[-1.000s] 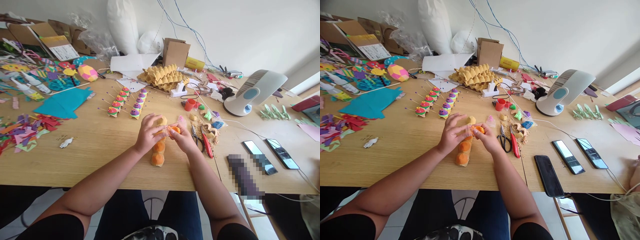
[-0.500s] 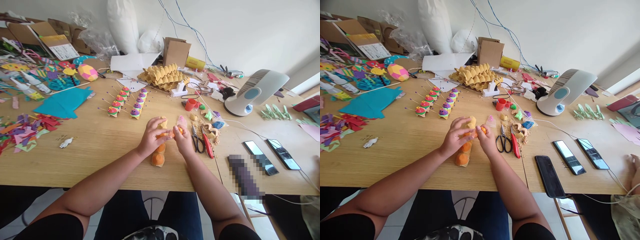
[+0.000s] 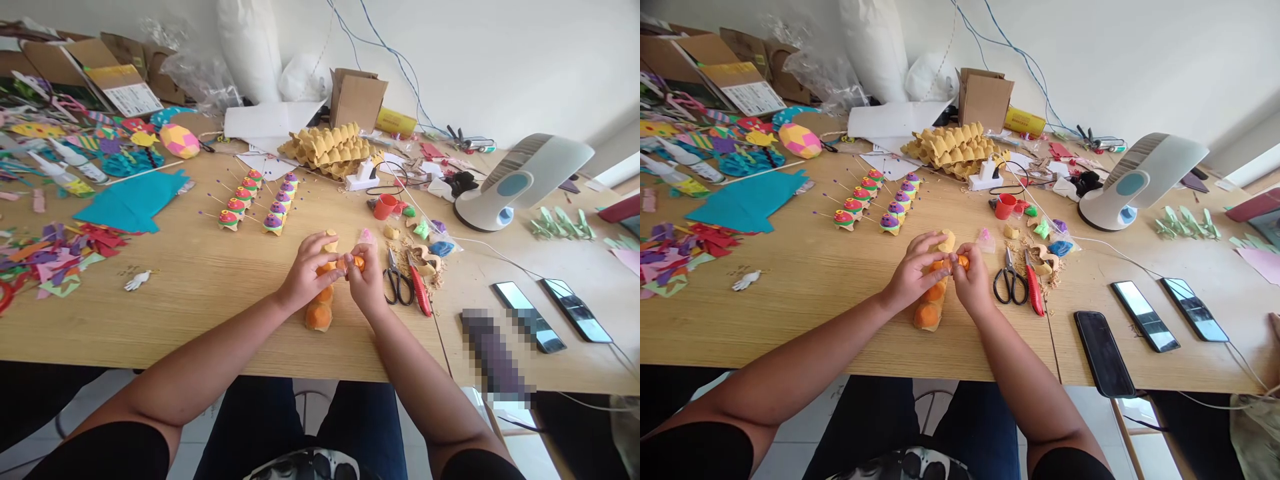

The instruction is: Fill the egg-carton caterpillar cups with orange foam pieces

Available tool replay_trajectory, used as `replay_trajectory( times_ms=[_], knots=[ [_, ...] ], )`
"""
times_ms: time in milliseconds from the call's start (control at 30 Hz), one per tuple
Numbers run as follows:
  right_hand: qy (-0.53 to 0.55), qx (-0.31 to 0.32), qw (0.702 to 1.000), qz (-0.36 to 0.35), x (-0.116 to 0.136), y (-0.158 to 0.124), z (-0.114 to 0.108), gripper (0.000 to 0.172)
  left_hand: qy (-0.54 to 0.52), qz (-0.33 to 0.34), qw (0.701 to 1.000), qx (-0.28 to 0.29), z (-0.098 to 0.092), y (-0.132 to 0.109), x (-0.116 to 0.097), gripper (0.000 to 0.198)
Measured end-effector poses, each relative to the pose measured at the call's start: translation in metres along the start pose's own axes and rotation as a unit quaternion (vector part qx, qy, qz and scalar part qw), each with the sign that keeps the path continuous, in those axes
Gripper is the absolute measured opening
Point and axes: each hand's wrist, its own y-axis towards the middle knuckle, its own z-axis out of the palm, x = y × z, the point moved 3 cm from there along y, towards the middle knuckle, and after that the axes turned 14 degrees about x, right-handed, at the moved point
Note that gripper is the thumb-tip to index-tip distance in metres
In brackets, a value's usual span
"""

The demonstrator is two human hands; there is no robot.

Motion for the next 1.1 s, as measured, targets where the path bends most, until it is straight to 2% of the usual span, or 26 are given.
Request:
replay_trajectory(
  times_ms=[200, 500, 700, 833, 933, 1033, 1100],
  knots=[
    [0.068, 0.03, 0.997, 0.009, 0.005, 0.002, 0.001, 0.027, 0.028, 0.034, 0.999, -0.025, -0.006, 0.001, -0.007, 0.019],
    [0.143, 0.005, 0.988, 0.05, 0.001, 0.005, 0.001, 0.042, 0.053, 0.03, 0.997, -0.045, -0.016, 0.003, -0.009, 0.006],
    [0.189, -0.051, 0.978, 0.075, -0.003, 0.009, -0.005, 0.045, 0.025, 0.028, 0.996, -0.08, -0.018, 0.004, -0.008, 0.005],
    [0.231, -0.116, 0.964, 0.07, -0.006, 0.009, -0.007, 0.046, -0.067, -0.028, 0.99, -0.124, -0.018, 0.005, 0.003, 0.006],
    [0.262, -0.157, 0.951, 0.057, -0.009, 0.01, -0.011, 0.045, -0.202, -0.113, 0.954, -0.19, -0.017, 0.004, 0.021, 0.017],
    [0.3, -0.196, 0.931, 0.066, -0.012, 0.01, -0.016, 0.045, -0.343, -0.213, 0.861, -0.308, -0.018, 0.002, 0.041, 0.031],
    [0.318, -0.206, 0.922, 0.078, -0.013, 0.01, -0.018, 0.045, -0.401, -0.255, 0.804, -0.359, -0.019, 0.002, 0.049, 0.037]
  ],
)
